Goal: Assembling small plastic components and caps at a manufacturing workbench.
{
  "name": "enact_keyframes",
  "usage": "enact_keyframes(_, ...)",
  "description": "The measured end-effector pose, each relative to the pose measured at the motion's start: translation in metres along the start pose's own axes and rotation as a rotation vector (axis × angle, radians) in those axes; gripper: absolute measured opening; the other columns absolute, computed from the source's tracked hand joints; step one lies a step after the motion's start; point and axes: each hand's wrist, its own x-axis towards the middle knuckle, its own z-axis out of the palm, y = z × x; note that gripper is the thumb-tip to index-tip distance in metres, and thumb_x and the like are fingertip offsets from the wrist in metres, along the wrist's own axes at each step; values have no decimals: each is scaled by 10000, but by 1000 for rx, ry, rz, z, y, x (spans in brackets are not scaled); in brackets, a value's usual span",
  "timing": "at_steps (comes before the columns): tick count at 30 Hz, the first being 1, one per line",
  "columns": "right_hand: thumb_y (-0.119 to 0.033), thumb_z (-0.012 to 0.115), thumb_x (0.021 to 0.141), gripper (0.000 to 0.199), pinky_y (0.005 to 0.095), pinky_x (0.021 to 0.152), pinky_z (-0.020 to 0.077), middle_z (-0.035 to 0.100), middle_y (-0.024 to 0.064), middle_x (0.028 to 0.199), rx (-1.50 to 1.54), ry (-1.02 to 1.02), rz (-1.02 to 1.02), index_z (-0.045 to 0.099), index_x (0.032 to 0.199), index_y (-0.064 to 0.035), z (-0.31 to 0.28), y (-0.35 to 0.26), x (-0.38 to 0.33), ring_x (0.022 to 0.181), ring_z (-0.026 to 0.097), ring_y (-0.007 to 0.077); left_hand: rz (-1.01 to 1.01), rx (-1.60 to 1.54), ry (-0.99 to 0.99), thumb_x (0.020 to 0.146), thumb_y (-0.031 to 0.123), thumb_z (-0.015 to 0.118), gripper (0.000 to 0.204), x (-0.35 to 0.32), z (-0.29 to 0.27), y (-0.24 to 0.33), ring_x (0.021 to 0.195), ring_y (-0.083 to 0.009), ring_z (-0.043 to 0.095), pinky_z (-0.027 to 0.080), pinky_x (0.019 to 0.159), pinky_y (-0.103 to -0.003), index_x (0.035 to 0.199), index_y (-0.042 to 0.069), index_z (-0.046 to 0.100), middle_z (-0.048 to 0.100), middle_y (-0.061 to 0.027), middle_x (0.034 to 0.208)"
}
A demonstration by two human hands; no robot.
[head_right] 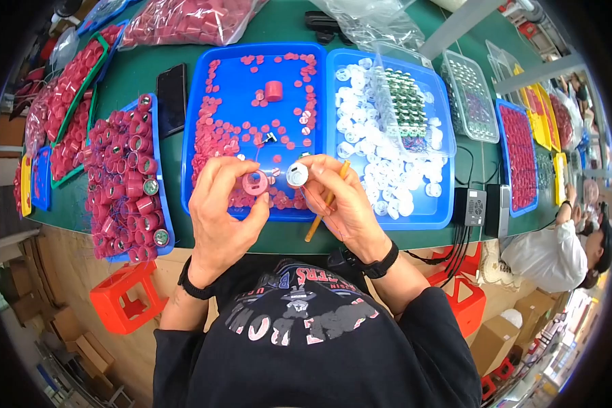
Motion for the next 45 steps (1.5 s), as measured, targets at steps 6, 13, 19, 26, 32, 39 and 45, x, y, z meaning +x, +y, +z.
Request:
enact_keyframes(6, -128, 565, 928, 153, 196, 461, 276, 540, -3, 674, 72, -17, 101, 609, 996, 3, 20, 18, 6, 499, 376, 40, -155, -442, 96, 711, -35, 687, 330, -22, 2, -21, 898, -226, 636, 547, 733, -312, 1022, 13, 588, 568, -112, 980)
enact_keyframes(13, -39, 624, 873, 139, 185, 475, 302, 603, 15, 776, 1, 43, 158, 610, 1004, 5, 34, 21, 7, 530, 414, 36, -357, -620, 184, 722, 10, 750, 374, -37, -5, -30, 907, -179, 638, 529, 709, -283, 1062, -3, 593, 632, -121, 1007)
enact_keyframes(19, -30, 636, 863, 178, 177, 482, 310, 618, 18, 805, -97, 4, 158, 600, 1034, 2, 32, 35, 4, 536, 426, 35, 29, -257, 258, 644, 39, 809, 485, -42, -1, -37, 912, -235, 612, 491, 780, -318, 1099, 27, 641, 616, -114, 1028)
enact_keyframes(26, -40, 621, 878, 128, 186, 462, 291, 554, -20, 722, 58, -45, 221, 593, 1002, -34, 28, 41, 2, 513, 403, 37, 45, -297, 255, 617, 59, 826, 458, -46, 5, -36, 861, -255, 617, 502, 726, -328, 1037, 30, 646, 601, -113, 984)
enact_keyframes(32, -63, 611, 891, 97, 181, 449, 281, 559, -16, 737, 97, -87, 305, 589, 984, -48, 25, 46, -1, 510, 404, 33, 64, -161, 318, 595, 108, 840, 458, -48, 8, -29, 777, -266, 605, 496, 633, -345, 1004, 37, 646, 564, -102, 913)
enact_keyframes(39, -86, 623, 888, 87, 175, 454, 285, 573, 7, 788, 146, -151, 327, 569, 944, -47, 19, 47, -3, 528, 410, 34, 27, -209, 302, 592, 96, 838, 426, -50, 3, -20, 742, -262, 611, 498, 608, -342, 967, 27, 647, 560, -98, 882)
enact_keyframes(45, -92, 628, 884, 91, 170, 466, 293, 560, 5, 783, 132, -179, 260, 552, 914, -50, 16, 51, -4, 543, 412, 33, -12, -269, 342, 600, 83, 833, 420, -53, 8, -18, 702, -249, 615, 500, 573, -324, 961, 3, 635, 558, -94, 870)
